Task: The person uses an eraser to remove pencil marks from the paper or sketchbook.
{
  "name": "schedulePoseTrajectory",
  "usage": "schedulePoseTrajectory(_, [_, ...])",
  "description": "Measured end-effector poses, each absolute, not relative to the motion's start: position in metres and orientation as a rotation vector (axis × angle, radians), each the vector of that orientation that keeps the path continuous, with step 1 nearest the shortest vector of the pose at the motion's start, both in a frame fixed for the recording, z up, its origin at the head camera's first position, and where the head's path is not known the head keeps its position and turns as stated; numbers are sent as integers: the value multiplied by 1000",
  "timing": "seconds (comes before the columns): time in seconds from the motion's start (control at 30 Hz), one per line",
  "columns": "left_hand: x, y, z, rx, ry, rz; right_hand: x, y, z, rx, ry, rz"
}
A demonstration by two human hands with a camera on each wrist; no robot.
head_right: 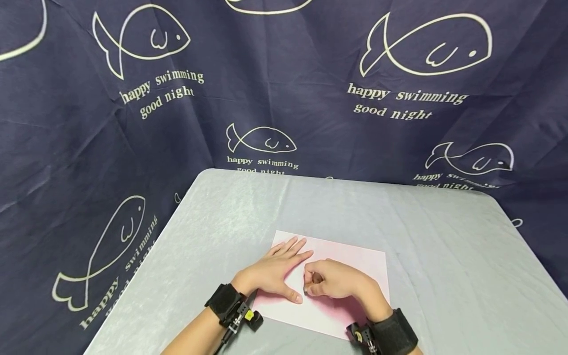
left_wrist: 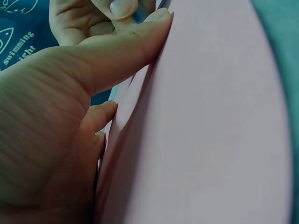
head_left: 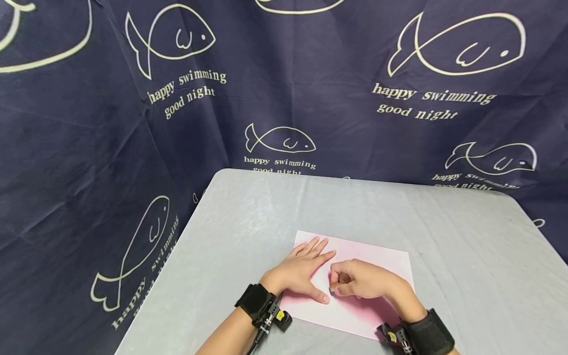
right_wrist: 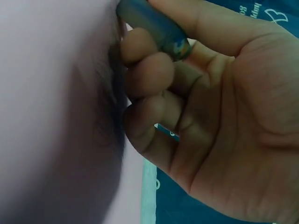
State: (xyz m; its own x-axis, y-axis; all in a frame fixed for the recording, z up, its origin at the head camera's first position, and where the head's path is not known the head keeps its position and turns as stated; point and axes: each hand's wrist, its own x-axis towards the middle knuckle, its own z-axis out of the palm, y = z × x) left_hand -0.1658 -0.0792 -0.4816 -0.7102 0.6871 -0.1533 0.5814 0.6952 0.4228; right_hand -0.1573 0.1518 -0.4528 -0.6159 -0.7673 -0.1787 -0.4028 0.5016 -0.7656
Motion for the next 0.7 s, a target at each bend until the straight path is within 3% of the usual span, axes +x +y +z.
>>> schedulePoseTrajectory(0.23, [-166, -79, -479, 974, 2595, 499, -165, 153, -453, -895, 2654, -928])
schedulePoseTrajectory(0.7, [-166, -78, -479, 971, 2603, 465, -167, 150, -469, -832, 2647, -980])
